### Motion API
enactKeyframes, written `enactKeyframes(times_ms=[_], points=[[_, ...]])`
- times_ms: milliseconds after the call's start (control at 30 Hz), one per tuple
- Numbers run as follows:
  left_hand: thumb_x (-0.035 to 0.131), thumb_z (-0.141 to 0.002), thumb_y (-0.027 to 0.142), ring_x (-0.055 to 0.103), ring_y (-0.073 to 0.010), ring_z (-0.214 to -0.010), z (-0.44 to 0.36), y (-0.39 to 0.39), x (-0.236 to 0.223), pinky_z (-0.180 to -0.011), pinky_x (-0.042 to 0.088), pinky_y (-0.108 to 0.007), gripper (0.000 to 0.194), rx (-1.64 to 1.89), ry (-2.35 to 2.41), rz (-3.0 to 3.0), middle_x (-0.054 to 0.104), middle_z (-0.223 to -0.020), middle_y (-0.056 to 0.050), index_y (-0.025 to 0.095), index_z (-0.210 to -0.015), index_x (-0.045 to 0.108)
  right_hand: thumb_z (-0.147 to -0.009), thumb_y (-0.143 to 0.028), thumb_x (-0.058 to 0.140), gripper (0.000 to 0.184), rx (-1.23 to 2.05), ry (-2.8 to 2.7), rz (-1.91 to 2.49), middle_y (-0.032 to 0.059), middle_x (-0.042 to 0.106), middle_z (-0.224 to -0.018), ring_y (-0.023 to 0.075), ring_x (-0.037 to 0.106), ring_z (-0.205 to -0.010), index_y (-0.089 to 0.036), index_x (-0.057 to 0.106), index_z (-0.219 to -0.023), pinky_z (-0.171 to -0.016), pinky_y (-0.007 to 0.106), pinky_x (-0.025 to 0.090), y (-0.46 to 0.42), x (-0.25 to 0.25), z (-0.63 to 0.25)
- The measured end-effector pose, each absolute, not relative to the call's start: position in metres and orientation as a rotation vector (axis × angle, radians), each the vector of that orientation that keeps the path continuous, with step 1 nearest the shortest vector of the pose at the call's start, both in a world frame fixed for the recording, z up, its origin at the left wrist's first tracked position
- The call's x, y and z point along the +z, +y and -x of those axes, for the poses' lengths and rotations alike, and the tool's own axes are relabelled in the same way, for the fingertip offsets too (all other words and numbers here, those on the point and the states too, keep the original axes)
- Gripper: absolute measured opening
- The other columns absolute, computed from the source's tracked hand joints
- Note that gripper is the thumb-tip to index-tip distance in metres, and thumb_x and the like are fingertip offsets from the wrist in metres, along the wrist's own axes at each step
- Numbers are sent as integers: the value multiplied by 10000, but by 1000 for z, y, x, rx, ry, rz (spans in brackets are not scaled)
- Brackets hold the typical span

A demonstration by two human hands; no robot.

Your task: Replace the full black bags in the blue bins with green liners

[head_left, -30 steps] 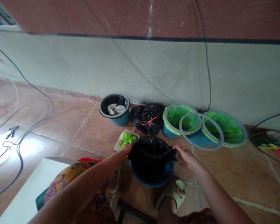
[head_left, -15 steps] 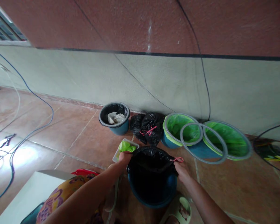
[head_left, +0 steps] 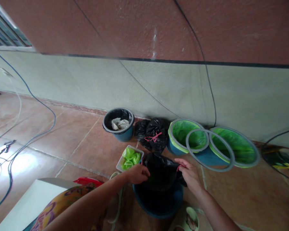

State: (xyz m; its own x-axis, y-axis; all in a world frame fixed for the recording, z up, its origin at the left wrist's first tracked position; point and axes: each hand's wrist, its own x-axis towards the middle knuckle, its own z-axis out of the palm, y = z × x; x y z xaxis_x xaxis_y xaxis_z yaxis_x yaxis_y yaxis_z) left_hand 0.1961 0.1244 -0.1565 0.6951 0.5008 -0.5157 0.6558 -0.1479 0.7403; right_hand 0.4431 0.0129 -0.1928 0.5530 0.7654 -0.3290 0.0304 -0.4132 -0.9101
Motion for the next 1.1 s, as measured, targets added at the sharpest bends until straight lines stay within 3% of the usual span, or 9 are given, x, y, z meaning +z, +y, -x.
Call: enactKeyframes(times_ms=[133,233,433,600,700,933,1000,1100], points=[[572,-766,222,638,-193,-728,-196,133,-146,-673,452,-266,198,-108,1283,-1961,685,-734,-33,217,-891,724,-556,-178,480,463,1043,-651,1803,54,731,-1032,222,665,-993,-213,686,-969,-885,324,497,5,-193,-454],[538,-835,309,658,-244,-861,-198,146,-148,-773,466,-315,270,-8,1588,-1926,704,-851,-90,195,-1028,688,-548,-156,477,506,1082,-649,1784,58,715,-1096,219,638,-1067,-215,667,-1013,-890,312,489,4,-191,-456],[569,-826,272,657,-277,-962,-199,150,-175,-833,468,-330,264,-37,1645,-1818,713,-950,-154,152,-1020,701,-632,-220,547,414,1073,-722,1851,79,711,-1104,245,647,-1046,-213,658,-1031,-761,316,518,7,-195,-457],[553,-817,257,665,-252,-884,-206,152,-185,-779,473,-310,195,-65,1582,-1772,712,-819,-102,185,-820,734,-647,-224,549,342,1067,-811,1913,53,736,-1001,221,671,-960,-221,672,-966,-831,334,505,3,-207,-462],[558,-791,210,660,-237,-855,-211,153,-183,-769,466,-293,191,-49,1577,-1811,700,-753,-84,189,-702,725,-658,-236,550,304,1068,-808,1890,57,739,-972,223,678,-918,-217,679,-932,-766,323,516,1,-205,-461],[535,-788,164,642,-205,-792,-211,154,-179,-716,443,-274,211,29,1631,-1792,691,-748,-67,191,-695,722,-678,-279,565,333,1075,-803,1899,40,738,-903,193,664,-726,-208,675,-984,-555,273,475,3,-203,-463],[504,-808,159,628,-190,-751,-212,156,-178,-697,433,-270,232,76,1620,-1793,671,-719,-64,179,-686,700,-682,-278,567,334,1044,-811,1899,41,737,-895,197,666,-742,-206,674,-990,-575,279,486,4,-204,-464],[491,-809,142,602,-168,-723,-214,161,-177,-672,420,-256,200,197,1596,-1744,651,-705,-48,164,-712,665,-677,-248,571,312,969,-848,1874,47,738,-931,212,677,-869,-213,682,-966,-729,306,518,5,-202,-464]])
